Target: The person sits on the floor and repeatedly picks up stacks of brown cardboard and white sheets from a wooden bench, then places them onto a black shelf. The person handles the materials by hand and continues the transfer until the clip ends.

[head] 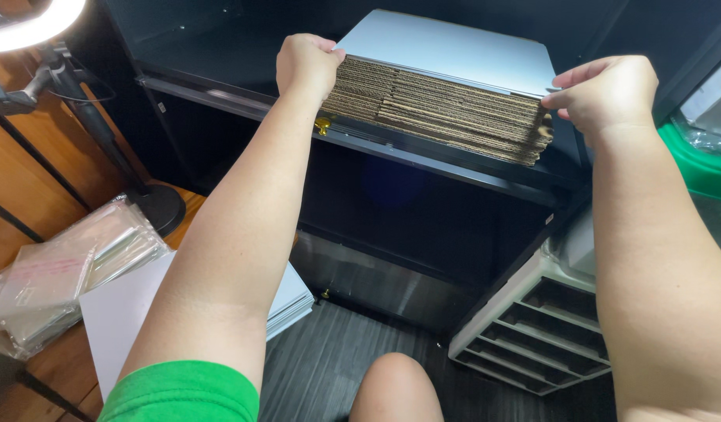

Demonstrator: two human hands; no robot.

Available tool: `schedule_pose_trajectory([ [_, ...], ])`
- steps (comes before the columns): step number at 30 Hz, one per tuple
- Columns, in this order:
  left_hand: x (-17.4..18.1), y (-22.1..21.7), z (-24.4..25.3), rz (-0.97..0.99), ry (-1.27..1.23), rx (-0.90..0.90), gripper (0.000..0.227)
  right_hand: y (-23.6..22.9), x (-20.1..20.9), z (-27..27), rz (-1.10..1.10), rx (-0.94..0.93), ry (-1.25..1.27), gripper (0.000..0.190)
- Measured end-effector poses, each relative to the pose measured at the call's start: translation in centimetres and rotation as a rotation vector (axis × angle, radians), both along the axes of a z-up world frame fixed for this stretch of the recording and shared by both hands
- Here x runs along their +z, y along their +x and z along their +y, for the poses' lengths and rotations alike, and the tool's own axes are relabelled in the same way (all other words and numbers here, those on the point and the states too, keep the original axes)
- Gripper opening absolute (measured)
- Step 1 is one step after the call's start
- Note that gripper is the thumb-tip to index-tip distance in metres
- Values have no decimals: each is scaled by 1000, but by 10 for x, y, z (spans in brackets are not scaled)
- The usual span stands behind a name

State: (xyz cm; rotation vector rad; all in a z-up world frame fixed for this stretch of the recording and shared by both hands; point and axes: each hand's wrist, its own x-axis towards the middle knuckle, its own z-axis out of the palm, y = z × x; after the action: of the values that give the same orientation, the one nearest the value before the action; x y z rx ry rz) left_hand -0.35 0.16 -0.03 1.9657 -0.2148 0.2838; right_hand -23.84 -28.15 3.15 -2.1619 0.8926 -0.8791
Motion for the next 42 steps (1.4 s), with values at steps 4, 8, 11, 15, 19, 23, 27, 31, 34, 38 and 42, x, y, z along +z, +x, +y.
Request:
schedule_pose_trajectory([
  [4,-2,3,-1,-20,-7,-13,25,2,-2,-5,34,-12,-82,24],
  [8,-3,3,-1,-8,-15,-3,25,2,-2,-7,96,-42,-171,21],
  [11,-1,-1,0,-8,-6,-1,24,3,-6,-15,116,-23,-233,20],
  [15,-2,0,1,-25,-13,-2,24,2,-11,-19,110,12,-283,16],
  [19,-2,-4,4,-39,-5,-12,25,0,-25,-29,79,34,-335,13],
  [23,0,-13,17,-77,27,-41,24,0,-36,-29,-29,89,-404,5],
  [27,-13,-4,43,-202,33,-48,38,-7,-42,9,-306,133,-691,8],
  [31,-46,-28,86,-230,50,-61,35,0,-64,70,-513,314,-713,12],
  [34,-92,-48,124,-218,122,-110,27,18,-101,116,-508,458,-539,19],
  [38,-149,-105,185,-76,111,-138,24,40,-165,175,-329,643,-340,16],
  [42,-210,-150,260,9,70,14,25,62,-235,218,-109,766,-190,16],
])
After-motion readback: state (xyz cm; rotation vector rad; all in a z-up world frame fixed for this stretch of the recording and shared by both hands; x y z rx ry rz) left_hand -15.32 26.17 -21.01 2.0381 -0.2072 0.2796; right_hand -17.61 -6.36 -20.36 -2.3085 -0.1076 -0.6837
